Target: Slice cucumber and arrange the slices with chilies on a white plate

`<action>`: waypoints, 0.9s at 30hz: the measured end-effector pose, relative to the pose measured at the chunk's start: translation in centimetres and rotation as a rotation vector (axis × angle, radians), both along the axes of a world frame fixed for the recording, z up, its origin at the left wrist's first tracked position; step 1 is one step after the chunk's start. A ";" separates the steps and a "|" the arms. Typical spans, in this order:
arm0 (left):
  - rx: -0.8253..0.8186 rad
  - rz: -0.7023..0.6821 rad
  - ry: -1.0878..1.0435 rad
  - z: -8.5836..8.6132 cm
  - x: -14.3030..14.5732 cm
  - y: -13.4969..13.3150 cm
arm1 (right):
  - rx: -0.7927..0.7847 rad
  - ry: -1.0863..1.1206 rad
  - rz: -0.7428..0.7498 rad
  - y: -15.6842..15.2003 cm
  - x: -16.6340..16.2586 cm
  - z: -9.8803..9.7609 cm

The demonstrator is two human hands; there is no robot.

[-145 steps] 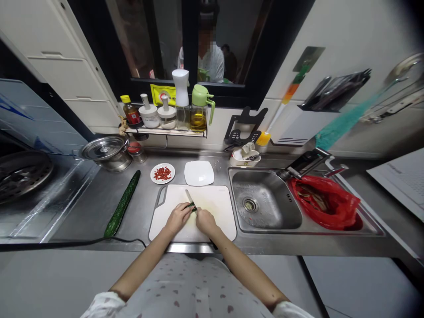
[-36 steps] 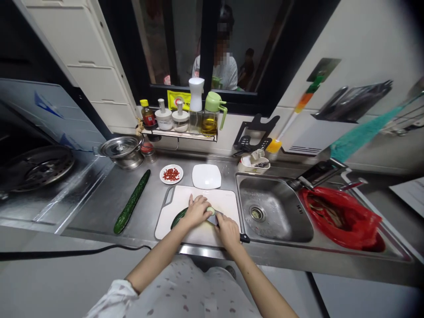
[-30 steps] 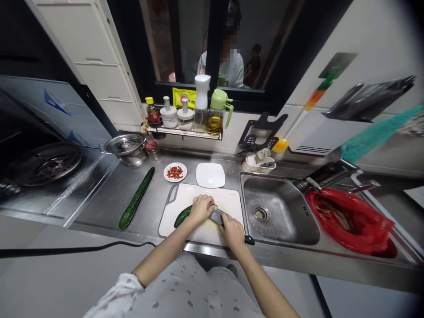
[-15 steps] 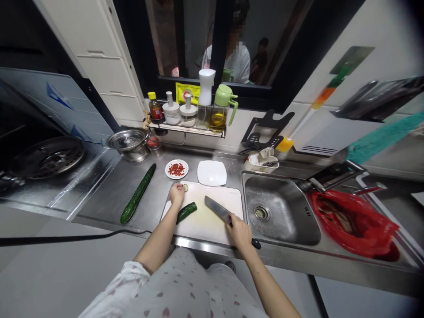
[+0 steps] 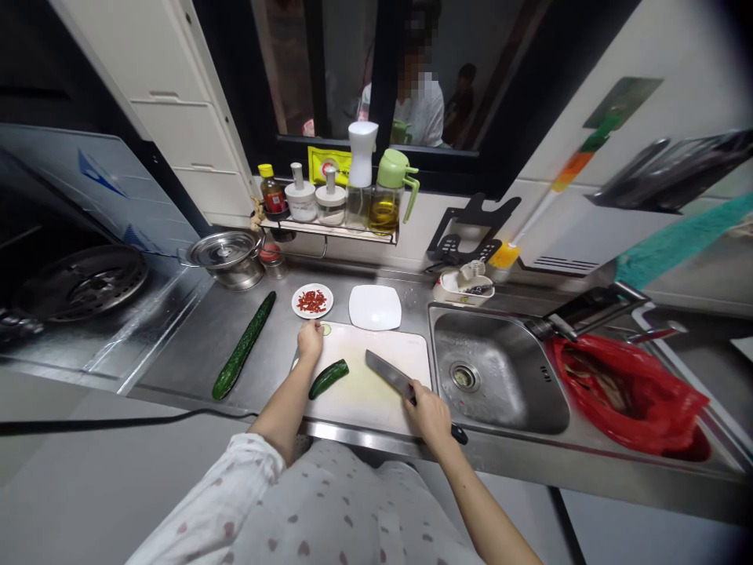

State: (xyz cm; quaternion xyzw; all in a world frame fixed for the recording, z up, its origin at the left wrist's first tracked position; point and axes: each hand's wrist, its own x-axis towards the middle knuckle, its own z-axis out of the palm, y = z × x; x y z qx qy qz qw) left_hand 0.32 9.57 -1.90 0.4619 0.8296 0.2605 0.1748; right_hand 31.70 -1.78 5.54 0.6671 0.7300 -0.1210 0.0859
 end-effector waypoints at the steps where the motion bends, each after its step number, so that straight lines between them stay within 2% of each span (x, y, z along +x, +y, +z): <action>1: 0.009 -0.007 0.010 -0.1 -0.1 -0.1 | -0.004 0.000 0.002 0.0 0.1 0.0; 9: 0.059 -0.106 0.063 -1.3 0.2 -1.2 | -0.020 0.020 0.034 0.5 0.6 0.0; 17: 0.067 -0.086 0.042 -1.5 0.2 -0.9 | -0.042 0.018 0.031 0.9 0.7 0.3; 23: 0.102 -0.091 0.003 -0.9 0.3 -1.1 | -0.085 0.014 0.017 0.8 0.1 0.3; 27: 0.165 -0.011 -0.027 0.2 0.9 -2.0 | -0.111 0.005 0.011 0.8 -0.7 0.5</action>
